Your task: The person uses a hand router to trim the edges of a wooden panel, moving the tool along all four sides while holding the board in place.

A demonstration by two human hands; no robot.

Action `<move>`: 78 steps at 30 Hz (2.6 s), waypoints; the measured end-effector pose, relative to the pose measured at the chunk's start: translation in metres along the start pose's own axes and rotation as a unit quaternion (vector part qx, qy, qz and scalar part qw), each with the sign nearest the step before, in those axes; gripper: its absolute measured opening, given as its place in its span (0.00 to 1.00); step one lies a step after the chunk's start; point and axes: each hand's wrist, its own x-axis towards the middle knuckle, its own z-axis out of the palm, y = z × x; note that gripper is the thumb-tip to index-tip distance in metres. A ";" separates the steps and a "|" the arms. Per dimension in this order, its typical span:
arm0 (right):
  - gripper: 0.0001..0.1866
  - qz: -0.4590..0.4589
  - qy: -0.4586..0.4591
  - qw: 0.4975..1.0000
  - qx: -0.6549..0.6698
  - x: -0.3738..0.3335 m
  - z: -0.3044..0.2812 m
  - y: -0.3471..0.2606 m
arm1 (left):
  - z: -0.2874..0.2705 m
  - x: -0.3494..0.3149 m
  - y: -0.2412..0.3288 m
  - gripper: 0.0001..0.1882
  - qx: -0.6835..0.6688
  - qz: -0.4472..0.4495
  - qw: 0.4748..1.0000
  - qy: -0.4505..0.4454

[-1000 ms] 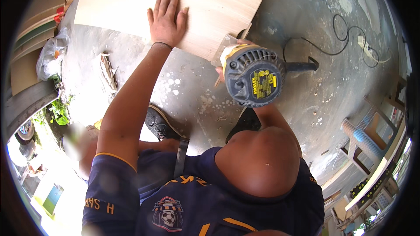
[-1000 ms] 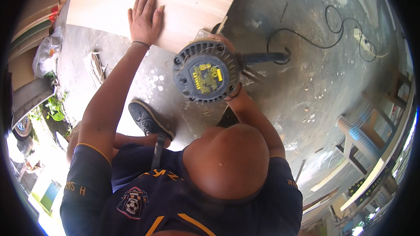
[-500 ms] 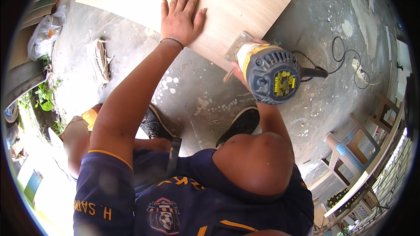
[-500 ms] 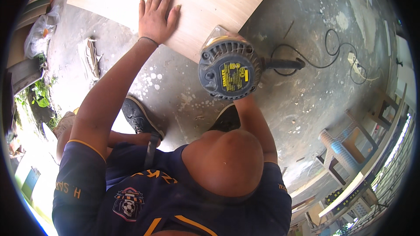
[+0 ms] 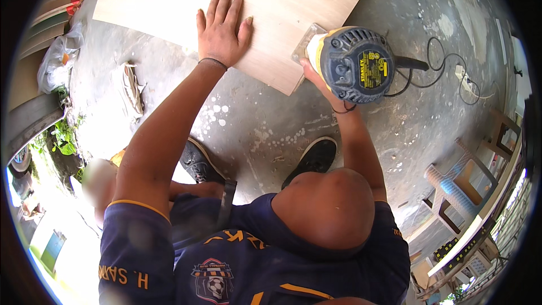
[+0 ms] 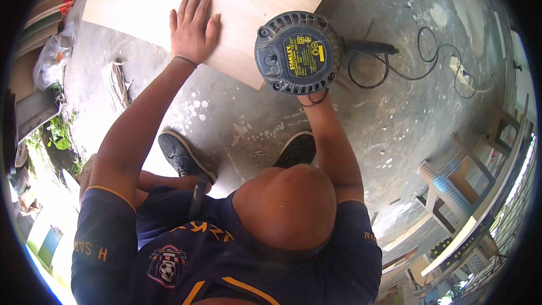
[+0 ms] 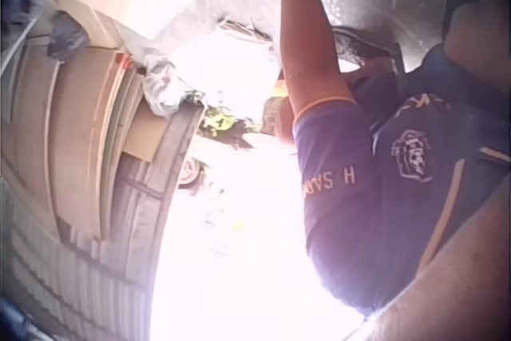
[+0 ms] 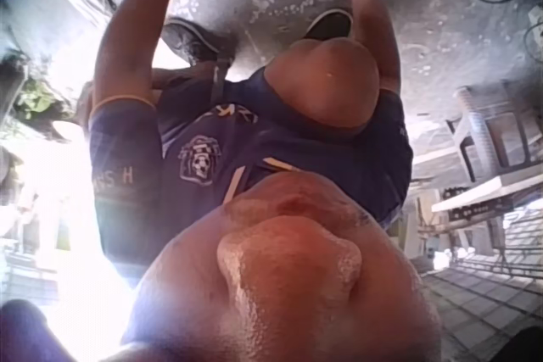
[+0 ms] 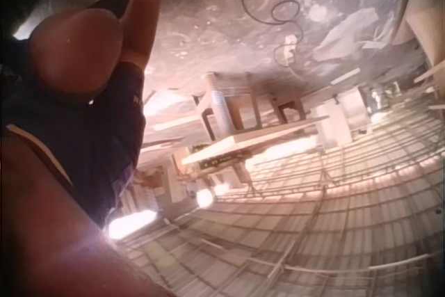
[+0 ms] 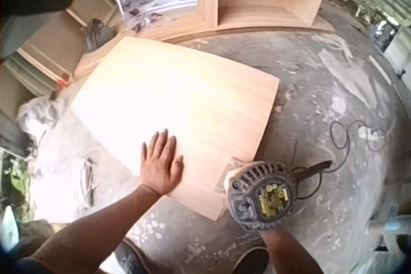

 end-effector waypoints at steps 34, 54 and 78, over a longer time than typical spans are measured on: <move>0.26 -0.115 0.155 0.981 0.027 0.091 -0.024 0.040 | -0.004 0.001 -0.001 0.30 0.006 0.012 0.999 -0.036; 0.32 -0.063 0.182 0.980 0.049 0.155 -0.042 0.086 | -0.010 0.002 0.001 0.30 0.002 0.014 0.999 -0.047; 0.35 -0.027 0.190 0.978 0.075 0.245 -0.079 0.128 | -0.014 0.003 0.002 0.31 -0.011 0.015 0.998 -0.062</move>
